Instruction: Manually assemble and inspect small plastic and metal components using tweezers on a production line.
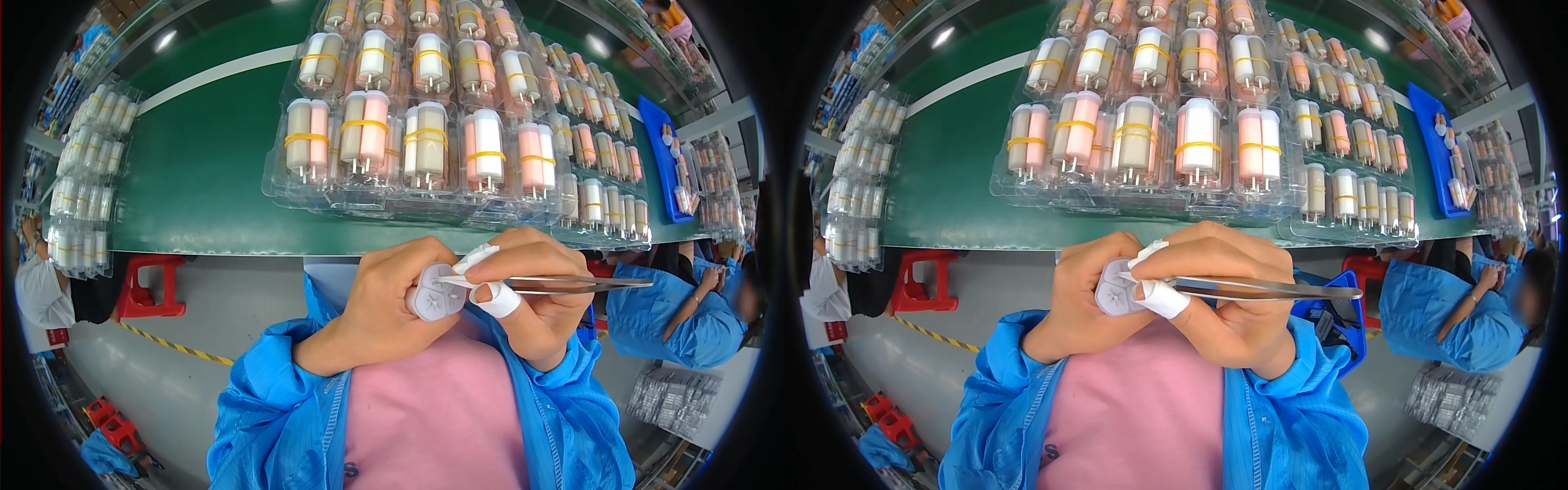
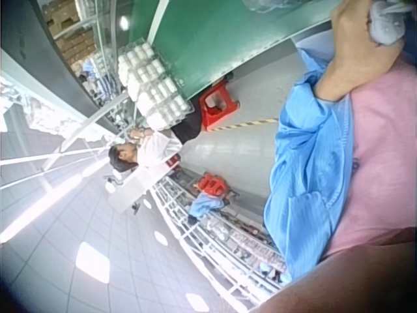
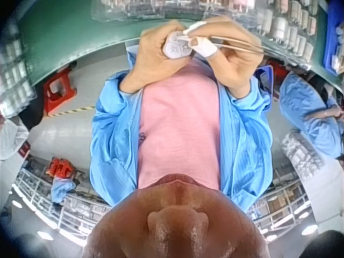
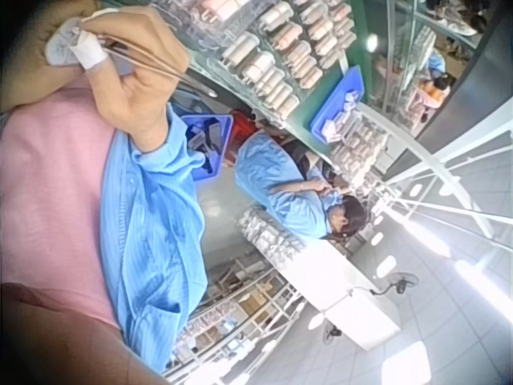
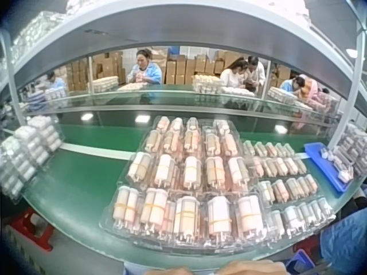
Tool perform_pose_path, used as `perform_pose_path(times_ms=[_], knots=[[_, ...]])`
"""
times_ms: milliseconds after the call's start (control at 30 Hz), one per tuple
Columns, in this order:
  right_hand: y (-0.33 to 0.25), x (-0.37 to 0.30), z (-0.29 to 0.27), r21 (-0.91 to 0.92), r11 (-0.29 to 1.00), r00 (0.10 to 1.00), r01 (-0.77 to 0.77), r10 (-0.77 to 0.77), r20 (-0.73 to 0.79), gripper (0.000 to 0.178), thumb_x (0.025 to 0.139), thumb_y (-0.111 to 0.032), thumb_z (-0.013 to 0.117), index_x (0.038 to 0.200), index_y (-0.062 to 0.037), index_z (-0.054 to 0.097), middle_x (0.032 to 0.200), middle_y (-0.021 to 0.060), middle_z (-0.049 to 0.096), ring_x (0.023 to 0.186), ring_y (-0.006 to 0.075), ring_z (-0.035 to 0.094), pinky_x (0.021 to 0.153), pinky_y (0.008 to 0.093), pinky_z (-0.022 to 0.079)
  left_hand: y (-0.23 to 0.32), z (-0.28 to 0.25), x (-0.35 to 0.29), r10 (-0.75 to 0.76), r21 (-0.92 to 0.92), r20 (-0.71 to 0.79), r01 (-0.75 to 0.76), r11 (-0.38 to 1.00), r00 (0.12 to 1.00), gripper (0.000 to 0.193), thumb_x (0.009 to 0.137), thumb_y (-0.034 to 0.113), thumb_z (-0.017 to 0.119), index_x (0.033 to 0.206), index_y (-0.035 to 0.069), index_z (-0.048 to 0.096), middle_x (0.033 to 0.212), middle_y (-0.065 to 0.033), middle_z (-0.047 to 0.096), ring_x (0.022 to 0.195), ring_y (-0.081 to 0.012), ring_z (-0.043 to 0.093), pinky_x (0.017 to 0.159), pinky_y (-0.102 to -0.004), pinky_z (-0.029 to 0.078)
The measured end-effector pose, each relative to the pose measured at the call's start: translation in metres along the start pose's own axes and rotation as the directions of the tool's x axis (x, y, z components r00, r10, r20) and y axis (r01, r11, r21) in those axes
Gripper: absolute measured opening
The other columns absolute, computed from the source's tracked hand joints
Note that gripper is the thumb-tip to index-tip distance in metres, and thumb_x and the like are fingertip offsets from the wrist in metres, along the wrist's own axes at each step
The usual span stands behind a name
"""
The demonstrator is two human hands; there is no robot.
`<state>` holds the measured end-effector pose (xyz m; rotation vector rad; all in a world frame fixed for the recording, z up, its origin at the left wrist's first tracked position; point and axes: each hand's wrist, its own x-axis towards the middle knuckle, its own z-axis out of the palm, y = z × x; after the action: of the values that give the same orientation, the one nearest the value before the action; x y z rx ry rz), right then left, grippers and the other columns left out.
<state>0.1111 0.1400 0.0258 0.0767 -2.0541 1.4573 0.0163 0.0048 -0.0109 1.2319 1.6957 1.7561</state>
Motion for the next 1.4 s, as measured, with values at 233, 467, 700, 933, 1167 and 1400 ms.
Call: perform_pose_path(times_ms=[233, 467, 700, 933, 1167, 1400], knots=[[-0.002, 0.000, 0.001, -0.020, 0.999, 0.999, -0.036, 0.036, 0.001, 0.013, 0.070, 0.001, 0.070, 0.084, 0.0004, 0.069, 0.077, 0.0133, 0.067, 0.067, 0.0201, 0.066, 0.059, 0.0260, 0.052, -0.002, 0.001, -0.001, -0.008, 0.018, -0.005, 0.009, 1.000, 1.000, 0.024, 0.064, 0.001, 0.073, 0.081, 0.001, 0.056, 0.071, -0.0093, 0.058, 0.058, -0.0175, 0.058, 0.051, -0.0276, 0.042], [-0.003, 0.003, 0.002, -0.127, 0.992, 0.999, 0.008, -0.003, 0.033, 0.012, 0.068, 0.001, 0.070, 0.080, -0.0009, 0.068, 0.075, 0.0113, 0.066, 0.064, 0.0212, 0.065, 0.056, 0.0272, 0.051, -0.004, 0.003, -0.001, 0.027, 0.141, -0.019, -0.024, 0.990, 0.999, 0.025, 0.064, 0.005, 0.076, 0.080, 0.002, 0.057, 0.069, -0.0068, 0.057, 0.058, -0.0122, 0.055, 0.051, -0.0256, 0.041], [-0.008, 0.005, 0.005, -0.315, 0.942, 0.991, 0.115, -0.087, 0.101, 0.015, 0.066, 0.000, 0.072, 0.080, -0.0017, 0.068, 0.076, 0.0102, 0.066, 0.067, 0.0222, 0.065, 0.056, 0.0291, 0.050, -0.010, 0.004, 0.001, 0.152, 0.394, -0.050, -0.120, 0.911, 0.987, 0.026, 0.063, 0.005, 0.075, 0.079, 0.002, 0.055, 0.069, -0.0085, 0.056, 0.057, -0.0169, 0.055, 0.051, -0.0268, 0.040], [-0.005, -0.008, 0.002, 0.050, 0.998, 0.965, -0.037, 0.048, -0.257, 0.016, 0.070, 0.001, 0.072, 0.084, 0.0045, 0.067, 0.081, 0.0144, 0.066, 0.071, 0.0198, 0.062, 0.061, 0.0271, 0.048, 0.002, 0.000, 0.001, -0.006, -0.018, -0.009, 0.006, 1.000, 1.000, 0.024, 0.065, -0.002, 0.073, 0.079, 0.005, 0.055, 0.071, -0.0074, 0.059, 0.060, -0.0183, 0.059, 0.054, -0.0288, 0.044], [-0.002, -0.010, 0.002, 0.128, 0.990, 0.956, -0.057, 0.091, -0.280, 0.015, 0.070, 0.003, 0.071, 0.084, 0.0058, 0.066, 0.082, 0.0159, 0.066, 0.075, 0.0203, 0.061, 0.063, 0.0280, 0.048, 0.005, -0.003, 0.001, -0.067, -0.145, 0.055, 0.074, 0.987, 0.996, 0.025, 0.066, -0.004, 0.075, 0.077, 0.006, 0.055, 0.073, -0.0039, 0.060, 0.065, -0.0098, 0.056, 0.059, -0.0233, 0.043], [-0.003, -0.012, 0.005, 0.171, 0.980, 0.952, -0.104, 0.148, -0.267, 0.017, 0.070, 0.000, 0.072, 0.085, 0.0040, 0.066, 0.081, 0.0139, 0.066, 0.073, 0.0206, 0.062, 0.063, 0.0278, 0.048, 0.000, -0.004, 0.002, -0.011, -0.225, 0.079, 0.029, 0.974, 0.997, 0.022, 0.068, -0.001, 0.075, 0.079, 0.005, 0.056, 0.072, -0.0031, 0.060, 0.063, -0.0101, 0.057, 0.056, -0.0240, 0.043]])
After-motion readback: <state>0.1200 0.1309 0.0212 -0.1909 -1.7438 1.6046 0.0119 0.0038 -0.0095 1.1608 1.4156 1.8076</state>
